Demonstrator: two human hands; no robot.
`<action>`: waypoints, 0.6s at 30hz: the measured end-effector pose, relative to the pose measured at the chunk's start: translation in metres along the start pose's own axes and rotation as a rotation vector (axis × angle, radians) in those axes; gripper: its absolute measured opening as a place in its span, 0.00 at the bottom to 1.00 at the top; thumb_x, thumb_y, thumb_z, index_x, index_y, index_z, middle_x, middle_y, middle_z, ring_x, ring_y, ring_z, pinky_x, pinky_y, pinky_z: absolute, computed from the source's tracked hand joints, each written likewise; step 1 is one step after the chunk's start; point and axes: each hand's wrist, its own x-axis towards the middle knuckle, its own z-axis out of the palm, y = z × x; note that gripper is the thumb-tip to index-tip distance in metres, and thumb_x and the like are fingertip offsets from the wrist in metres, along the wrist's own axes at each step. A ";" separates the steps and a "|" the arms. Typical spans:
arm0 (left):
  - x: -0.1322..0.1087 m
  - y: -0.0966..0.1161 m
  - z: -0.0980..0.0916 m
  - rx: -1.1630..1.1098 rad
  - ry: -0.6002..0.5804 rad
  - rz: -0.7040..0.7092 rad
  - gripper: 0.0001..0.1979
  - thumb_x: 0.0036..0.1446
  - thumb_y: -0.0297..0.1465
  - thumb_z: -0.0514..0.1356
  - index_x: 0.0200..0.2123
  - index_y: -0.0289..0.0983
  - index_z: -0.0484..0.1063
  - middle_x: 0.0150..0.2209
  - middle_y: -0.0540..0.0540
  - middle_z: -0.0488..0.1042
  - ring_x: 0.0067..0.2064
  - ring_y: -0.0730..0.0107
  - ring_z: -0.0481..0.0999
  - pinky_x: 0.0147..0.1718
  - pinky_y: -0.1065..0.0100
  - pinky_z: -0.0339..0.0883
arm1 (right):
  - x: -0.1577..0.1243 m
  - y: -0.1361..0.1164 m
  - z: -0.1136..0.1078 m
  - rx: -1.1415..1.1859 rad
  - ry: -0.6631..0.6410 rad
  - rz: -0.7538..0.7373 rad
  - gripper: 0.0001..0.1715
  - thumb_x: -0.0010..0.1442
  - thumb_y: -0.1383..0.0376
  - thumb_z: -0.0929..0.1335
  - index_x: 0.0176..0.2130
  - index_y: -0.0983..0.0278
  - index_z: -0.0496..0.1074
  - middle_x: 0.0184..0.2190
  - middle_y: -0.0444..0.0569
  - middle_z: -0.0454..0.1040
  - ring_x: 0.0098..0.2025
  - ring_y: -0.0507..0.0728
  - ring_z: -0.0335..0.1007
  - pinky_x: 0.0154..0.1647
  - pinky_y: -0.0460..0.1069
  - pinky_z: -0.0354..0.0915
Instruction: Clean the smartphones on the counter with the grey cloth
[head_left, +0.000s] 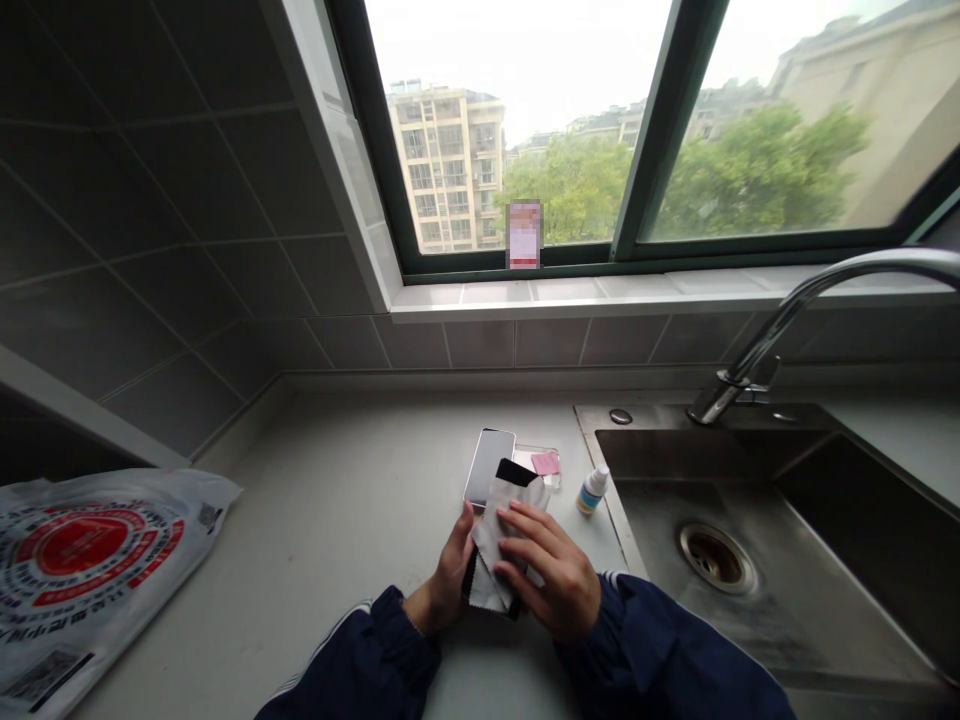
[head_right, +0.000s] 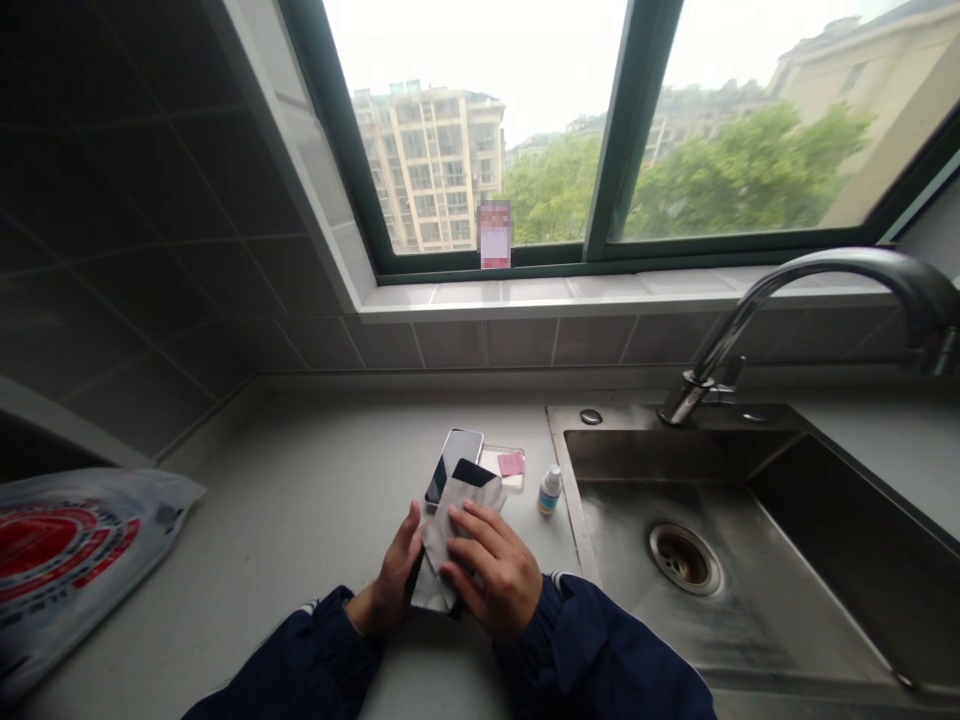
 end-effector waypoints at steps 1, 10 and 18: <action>0.000 -0.001 -0.001 0.006 0.009 -0.001 0.38 0.59 0.53 0.53 0.62 0.32 0.62 0.50 0.35 0.75 0.53 0.53 0.74 0.53 0.59 0.64 | -0.001 -0.001 0.001 -0.015 0.017 0.012 0.11 0.63 0.69 0.69 0.47 0.65 0.73 0.55 0.58 0.72 0.62 0.65 0.62 0.58 0.60 0.68; 0.001 -0.003 -0.001 -0.008 0.039 0.033 0.35 0.62 0.52 0.51 0.60 0.30 0.66 0.50 0.34 0.75 0.54 0.51 0.74 0.55 0.58 0.63 | -0.006 -0.008 0.010 -0.074 0.009 0.038 0.20 0.63 0.73 0.65 0.54 0.67 0.70 0.54 0.60 0.67 0.60 0.65 0.64 0.57 0.59 0.69; 0.001 0.000 -0.004 0.029 0.022 0.037 0.36 0.62 0.53 0.49 0.61 0.31 0.64 0.56 0.35 0.72 0.62 0.53 0.66 0.62 0.58 0.54 | -0.005 -0.011 0.009 -0.178 -0.181 0.017 0.29 0.66 0.67 0.62 0.65 0.70 0.59 0.68 0.61 0.51 0.70 0.70 0.43 0.64 0.66 0.59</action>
